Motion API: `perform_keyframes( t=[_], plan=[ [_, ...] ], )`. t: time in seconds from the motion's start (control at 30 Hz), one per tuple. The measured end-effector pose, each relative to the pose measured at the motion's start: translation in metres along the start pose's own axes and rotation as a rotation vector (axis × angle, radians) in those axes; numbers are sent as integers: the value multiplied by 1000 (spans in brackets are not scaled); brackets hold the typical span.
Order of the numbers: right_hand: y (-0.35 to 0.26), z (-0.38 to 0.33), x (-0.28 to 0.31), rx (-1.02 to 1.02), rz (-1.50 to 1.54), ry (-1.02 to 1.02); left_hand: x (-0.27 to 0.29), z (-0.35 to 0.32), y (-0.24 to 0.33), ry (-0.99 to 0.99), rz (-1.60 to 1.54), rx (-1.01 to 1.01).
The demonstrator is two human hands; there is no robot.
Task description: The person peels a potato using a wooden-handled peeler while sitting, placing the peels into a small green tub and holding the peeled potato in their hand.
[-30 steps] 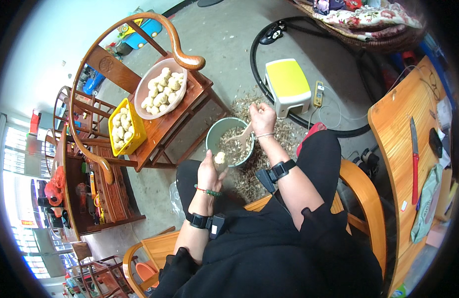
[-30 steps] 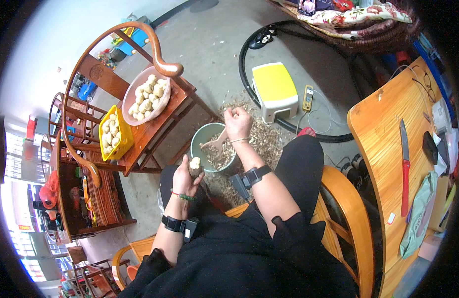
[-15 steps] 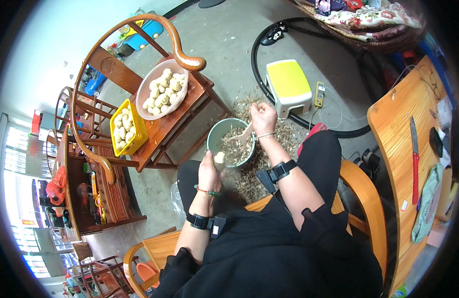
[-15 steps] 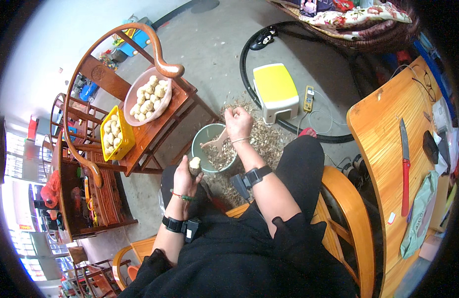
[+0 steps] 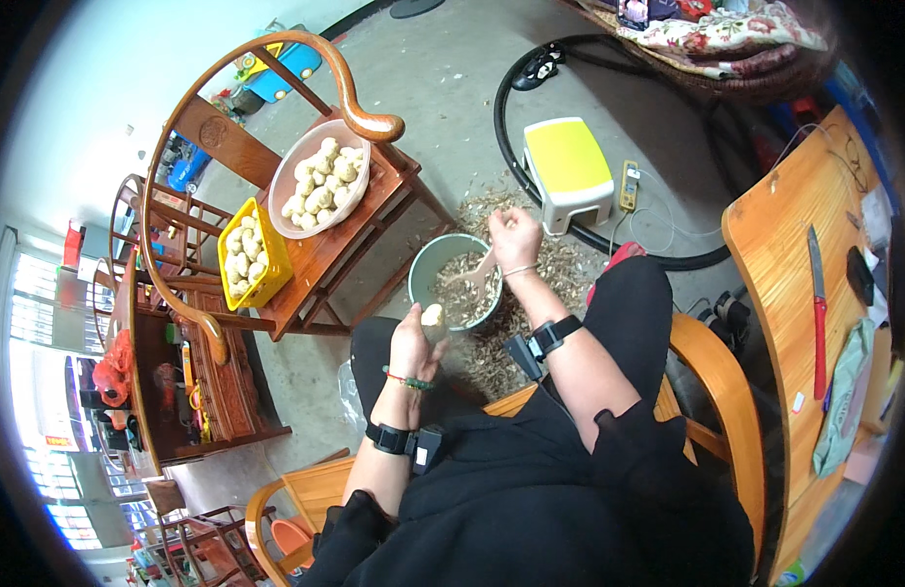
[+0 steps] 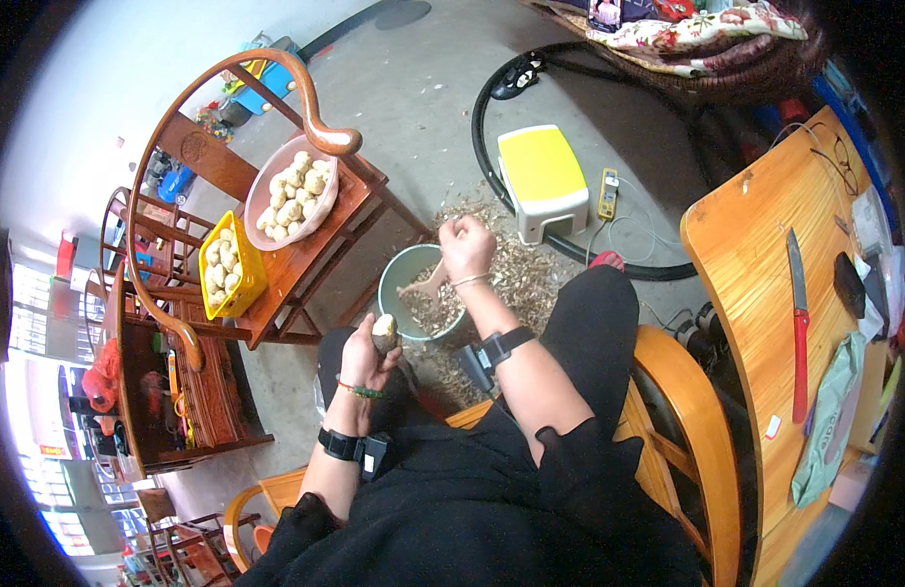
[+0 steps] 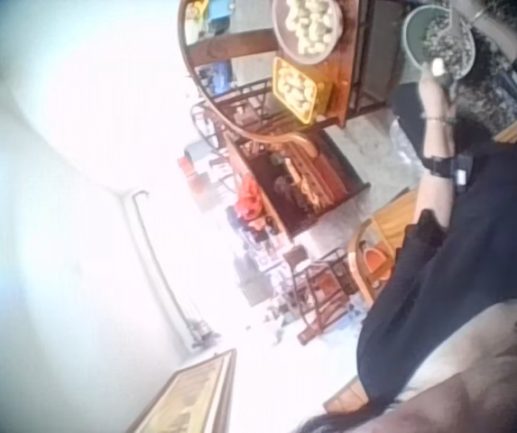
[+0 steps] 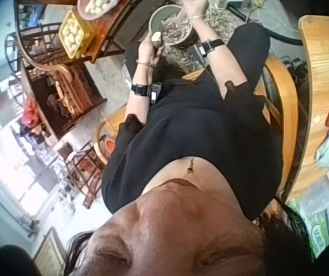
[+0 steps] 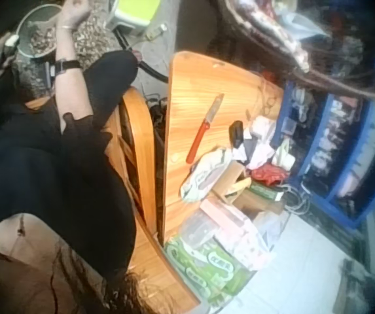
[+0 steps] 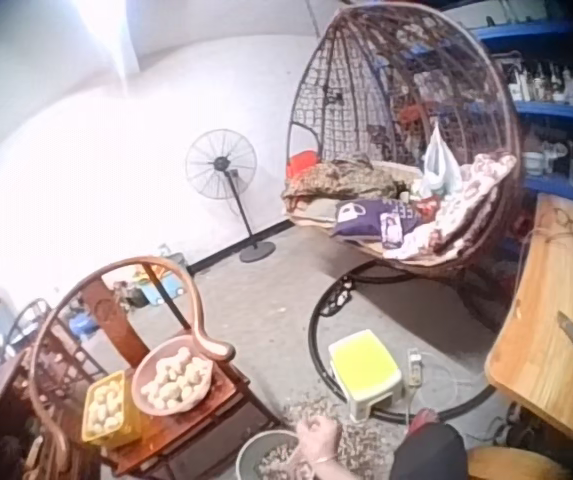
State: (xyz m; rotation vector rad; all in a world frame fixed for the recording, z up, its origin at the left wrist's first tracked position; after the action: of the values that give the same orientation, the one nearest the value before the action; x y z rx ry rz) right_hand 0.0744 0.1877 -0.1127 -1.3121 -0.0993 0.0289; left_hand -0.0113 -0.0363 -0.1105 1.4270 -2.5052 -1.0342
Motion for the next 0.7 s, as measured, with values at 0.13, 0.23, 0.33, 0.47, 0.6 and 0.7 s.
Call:
perform_keyframes(
  t=[0.13,0.23,0.33,0.47,0.6,0.7],
  plan=[
    [-16,-17,-20,-93,364,-132,1,4,2,24,-68,-25],
    [-27,-29,-27,-69,239,-253,-10,-2,3,15,-66,-3],
    [-7,-19,-16,-45,46,-99,-7,-2,2,0,-38,34],
    [-15,-5,2,96,-87,24,-4,-1,-1,-6,-61,52],
    [-23,-13,-15,-9,226,-141,-4,7,2,-23,-74,-4],
    [-20,-30,-31,-71,147,-246,-2,10,-1,-33,-38,-10]
  ],
)
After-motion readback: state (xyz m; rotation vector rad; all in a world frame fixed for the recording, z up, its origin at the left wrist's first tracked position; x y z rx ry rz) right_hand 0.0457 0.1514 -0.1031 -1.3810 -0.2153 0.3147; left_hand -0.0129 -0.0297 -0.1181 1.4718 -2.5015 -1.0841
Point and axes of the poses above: each hand's wrist, its own z-axis towards the middle knuckle, its own x-axis out of the back of the hand, y = z × x, the point moved 5 cm from there along z, towards the middle knuckle, and after that the axes turned 10 degrees about x, right-handed, at the moved point
